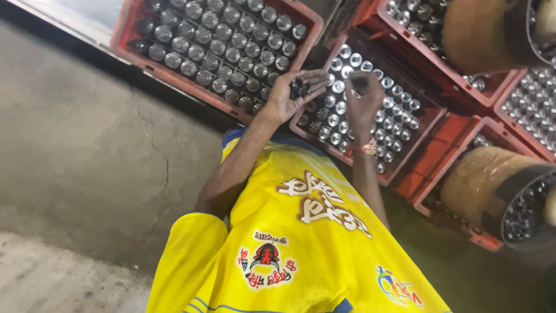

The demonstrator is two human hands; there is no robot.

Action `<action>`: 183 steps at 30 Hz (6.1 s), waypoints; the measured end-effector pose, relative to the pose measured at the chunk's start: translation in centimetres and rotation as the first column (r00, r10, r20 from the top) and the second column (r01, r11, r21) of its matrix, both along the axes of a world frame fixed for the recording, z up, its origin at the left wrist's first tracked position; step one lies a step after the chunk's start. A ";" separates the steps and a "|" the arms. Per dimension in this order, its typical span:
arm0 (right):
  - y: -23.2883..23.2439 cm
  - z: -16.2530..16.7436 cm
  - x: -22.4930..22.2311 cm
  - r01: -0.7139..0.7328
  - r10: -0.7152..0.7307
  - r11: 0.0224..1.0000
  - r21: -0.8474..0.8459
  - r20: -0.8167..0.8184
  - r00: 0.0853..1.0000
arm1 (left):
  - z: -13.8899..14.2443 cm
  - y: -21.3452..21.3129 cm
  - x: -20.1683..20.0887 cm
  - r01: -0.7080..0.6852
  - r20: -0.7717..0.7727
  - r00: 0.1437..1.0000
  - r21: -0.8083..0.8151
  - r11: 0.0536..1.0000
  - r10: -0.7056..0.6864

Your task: The person sorts small cylindrical metal parts from a red crate into a bucket, then uses a cylindrical tool to press or align the parts in the crate. The person repeats the sorting and pressing actions across multiple crates.

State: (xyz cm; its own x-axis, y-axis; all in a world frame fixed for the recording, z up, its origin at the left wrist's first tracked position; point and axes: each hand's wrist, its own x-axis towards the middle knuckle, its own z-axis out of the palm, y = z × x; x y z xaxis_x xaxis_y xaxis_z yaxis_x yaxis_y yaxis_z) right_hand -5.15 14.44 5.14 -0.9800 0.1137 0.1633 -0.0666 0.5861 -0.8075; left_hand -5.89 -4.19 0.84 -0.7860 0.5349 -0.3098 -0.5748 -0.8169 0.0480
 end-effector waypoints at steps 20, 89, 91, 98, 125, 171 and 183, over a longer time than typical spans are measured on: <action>-1.3 -1.4 -1.1 -0.153 0.199 0.653 0.742 0.028 0.980 | -0.1 0.5 -1.2 0.007 0.038 0.999 0.009 1.000 -0.007; -3.8 1.4 3.9 -0.243 0.241 0.969 0.049 0.041 0.970 | -1.4 0.9 0.7 0.013 -0.143 0.989 -0.131 0.991 -0.032; -2.5 1.0 4.0 -0.186 0.185 0.980 0.067 0.022 0.982 | -1.2 0.8 0.3 0.082 -0.054 0.994 -0.143 0.986 -0.090; 6.3 -2.6 0.6 0.212 -0.204 0.930 0.300 -0.058 0.977 | -0.9 0.5 -0.2 -0.048 0.012 0.999 0.032 0.998 0.048; -3.1 2.6 2.6 -0.307 0.313 0.932 0.191 0.004 0.950 | -1.8 1.6 0.7 0.099 -0.086 0.991 -0.057 0.993 -0.104; 7.6 -3.1 3.8 0.113 -0.104 0.764 0.635 -0.051 0.993 | -1.2 0.2 0.9 0.076 -0.022 0.997 -0.004 0.997 -0.076; -7.5 1.5 7.5 -0.056 0.053 0.995 0.082 0.035 0.998 | -2.3 -0.3 1.1 0.294 -0.141 0.943 -0.071 0.953 -0.302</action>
State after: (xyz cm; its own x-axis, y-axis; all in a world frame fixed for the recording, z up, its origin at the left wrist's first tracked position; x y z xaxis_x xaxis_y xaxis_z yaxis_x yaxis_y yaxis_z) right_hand 2.38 6.98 6.64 -0.9894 0.0476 0.1374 -0.0742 0.6477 -0.7583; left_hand -4.80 -4.53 -1.50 -0.6321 0.7390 -0.2329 -0.7749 -0.6038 0.1871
